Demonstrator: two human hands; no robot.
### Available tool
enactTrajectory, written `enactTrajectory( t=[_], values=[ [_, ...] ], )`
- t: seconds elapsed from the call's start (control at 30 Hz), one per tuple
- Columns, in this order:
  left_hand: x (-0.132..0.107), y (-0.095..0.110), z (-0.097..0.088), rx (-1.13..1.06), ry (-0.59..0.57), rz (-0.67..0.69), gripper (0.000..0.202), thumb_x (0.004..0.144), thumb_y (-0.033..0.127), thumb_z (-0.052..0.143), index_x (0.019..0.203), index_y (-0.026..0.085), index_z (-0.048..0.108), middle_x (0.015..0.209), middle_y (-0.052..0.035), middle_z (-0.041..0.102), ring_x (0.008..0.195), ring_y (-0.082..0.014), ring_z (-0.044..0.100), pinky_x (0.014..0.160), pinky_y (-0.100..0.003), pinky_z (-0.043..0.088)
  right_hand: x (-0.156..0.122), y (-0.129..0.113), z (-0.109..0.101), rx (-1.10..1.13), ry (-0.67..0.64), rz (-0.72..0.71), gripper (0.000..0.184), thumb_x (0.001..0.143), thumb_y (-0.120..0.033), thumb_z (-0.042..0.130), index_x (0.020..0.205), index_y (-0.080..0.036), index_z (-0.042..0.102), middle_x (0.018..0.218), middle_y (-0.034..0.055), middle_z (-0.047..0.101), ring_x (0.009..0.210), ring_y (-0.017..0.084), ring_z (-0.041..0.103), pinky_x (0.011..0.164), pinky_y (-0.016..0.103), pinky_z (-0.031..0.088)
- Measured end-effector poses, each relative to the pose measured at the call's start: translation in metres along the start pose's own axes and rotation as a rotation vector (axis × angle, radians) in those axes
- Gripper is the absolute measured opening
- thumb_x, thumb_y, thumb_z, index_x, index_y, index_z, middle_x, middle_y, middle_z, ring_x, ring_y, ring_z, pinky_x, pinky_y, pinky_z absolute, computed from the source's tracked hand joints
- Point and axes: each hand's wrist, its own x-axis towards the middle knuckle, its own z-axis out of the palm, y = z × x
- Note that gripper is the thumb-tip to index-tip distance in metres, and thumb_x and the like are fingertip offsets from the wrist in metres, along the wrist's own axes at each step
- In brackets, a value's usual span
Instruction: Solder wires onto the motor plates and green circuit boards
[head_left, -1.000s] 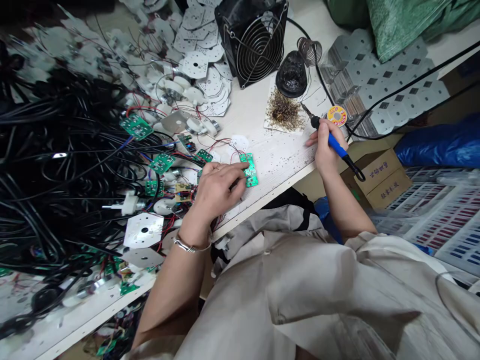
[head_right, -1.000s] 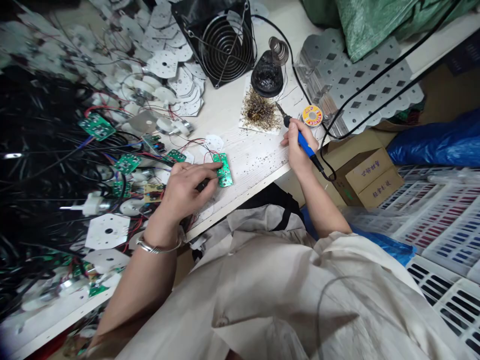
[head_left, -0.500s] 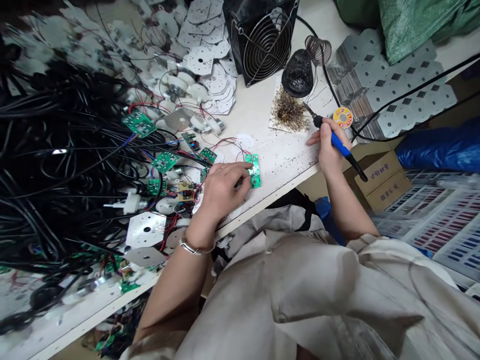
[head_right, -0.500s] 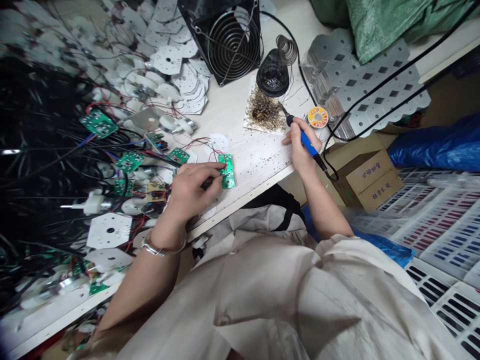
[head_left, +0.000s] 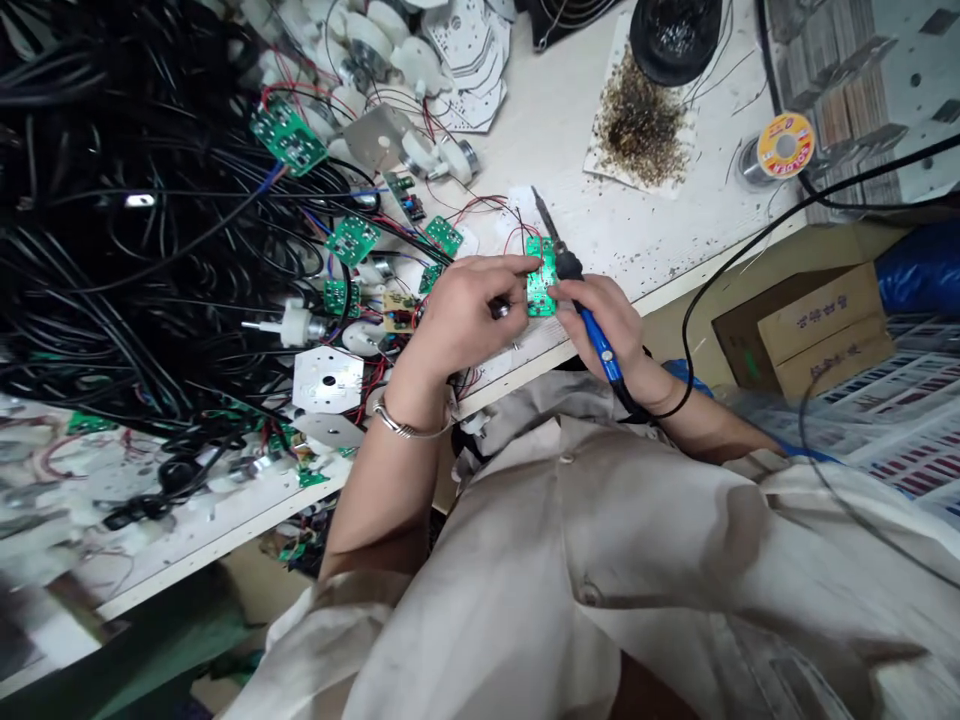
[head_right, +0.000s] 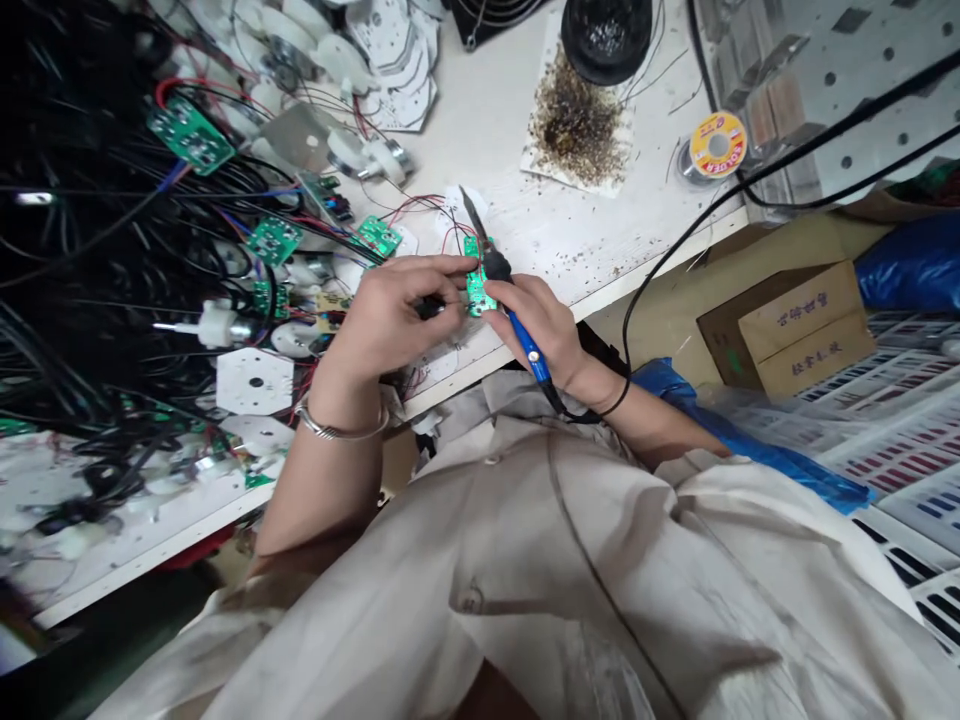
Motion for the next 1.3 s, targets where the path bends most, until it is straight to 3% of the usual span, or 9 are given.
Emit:
enactTrajectory(
  t=[0.23, 0.4, 0.53, 0.7, 0.8, 0.9, 1.07, 1.3],
  values=[
    [-0.002, -0.004, 0.005, -0.003, 0.061, 0.039, 0.012, 0.082, 0.018, 0.056, 0.070, 0.022, 0.059, 0.127, -0.0046, 0.072, 0.112, -0.0219, 0.070, 0.105, -0.042, 0.055, 0.014, 0.000, -0.003, 0.054, 0.033, 0.055, 0.022, 0.098, -0.037, 0.052, 0.117, -0.030, 0.062, 0.104, 0.0022, 0.073, 0.100, 0.018, 0.070, 0.093, 0.037, 0.060],
    [-0.002, -0.004, 0.006, 0.038, 0.054, 0.021, 0.012, 0.083, 0.018, 0.056, 0.072, 0.022, 0.058, 0.128, -0.0013, 0.071, 0.118, -0.0237, 0.067, 0.119, -0.054, 0.040, 0.008, -0.007, -0.006, 0.131, 0.071, 0.189, 0.028, 0.098, -0.040, 0.054, 0.124, -0.033, 0.059, 0.112, 0.0025, 0.074, 0.105, 0.017, 0.073, 0.097, 0.038, 0.061],
    [-0.002, -0.001, 0.007, 0.038, 0.045, -0.031, 0.011, 0.081, 0.018, 0.056, 0.071, 0.022, 0.055, 0.126, 0.0014, 0.071, 0.121, -0.0249, 0.066, 0.121, -0.060, 0.037, -0.005, -0.025, -0.029, 0.166, 0.188, 0.255, 0.023, 0.098, -0.037, 0.055, 0.119, -0.031, 0.061, 0.093, -0.0013, 0.078, 0.086, 0.016, 0.077, 0.085, 0.037, 0.064],
    [-0.001, -0.002, 0.008, 0.030, 0.063, -0.018, 0.011, 0.079, 0.017, 0.057, 0.070, 0.022, 0.055, 0.123, 0.0028, 0.072, 0.122, -0.0245, 0.065, 0.122, -0.058, 0.034, -0.027, -0.041, -0.055, 0.105, 0.176, 0.322, 0.013, 0.094, -0.030, 0.060, 0.105, -0.030, 0.067, 0.071, -0.0068, 0.073, 0.059, 0.013, 0.072, 0.059, 0.029, 0.061],
    [-0.001, -0.003, 0.008, 0.040, 0.061, -0.016, 0.009, 0.079, 0.017, 0.058, 0.071, 0.023, 0.056, 0.121, 0.0030, 0.073, 0.124, -0.0252, 0.064, 0.122, -0.059, 0.034, -0.036, -0.038, -0.049, 0.147, 0.213, 0.316, 0.010, 0.093, -0.035, 0.061, 0.099, -0.031, 0.068, 0.069, -0.0074, 0.072, 0.047, 0.011, 0.067, 0.045, 0.026, 0.056],
    [-0.002, -0.002, 0.007, 0.023, 0.068, 0.000, 0.010, 0.078, 0.016, 0.060, 0.072, 0.023, 0.058, 0.119, 0.0033, 0.072, 0.124, -0.0255, 0.064, 0.123, -0.059, 0.033, -0.039, -0.033, -0.038, 0.194, 0.238, 0.312, 0.009, 0.093, -0.033, 0.062, 0.097, -0.031, 0.069, 0.067, -0.0078, 0.072, 0.044, 0.010, 0.065, 0.041, 0.023, 0.053],
    [-0.002, 0.000, 0.006, 0.000, 0.046, -0.027, 0.007, 0.079, 0.019, 0.061, 0.074, 0.023, 0.059, 0.118, 0.0029, 0.072, 0.125, -0.0270, 0.063, 0.123, -0.063, 0.031, -0.039, -0.036, -0.034, 0.209, 0.199, 0.340, 0.012, 0.091, -0.026, 0.065, 0.101, -0.029, 0.070, 0.068, -0.0088, 0.073, 0.048, 0.009, 0.067, 0.047, 0.022, 0.055],
    [0.000, 0.000, 0.005, -0.002, 0.033, -0.041, 0.006, 0.079, 0.020, 0.059, 0.075, 0.023, 0.059, 0.119, 0.0027, 0.072, 0.125, -0.0272, 0.063, 0.124, -0.063, 0.031, -0.036, -0.042, -0.036, 0.144, 0.158, 0.451, 0.010, 0.093, -0.035, 0.064, 0.099, -0.029, 0.069, 0.065, -0.0080, 0.073, 0.047, 0.012, 0.067, 0.049, 0.025, 0.058]
  ],
)
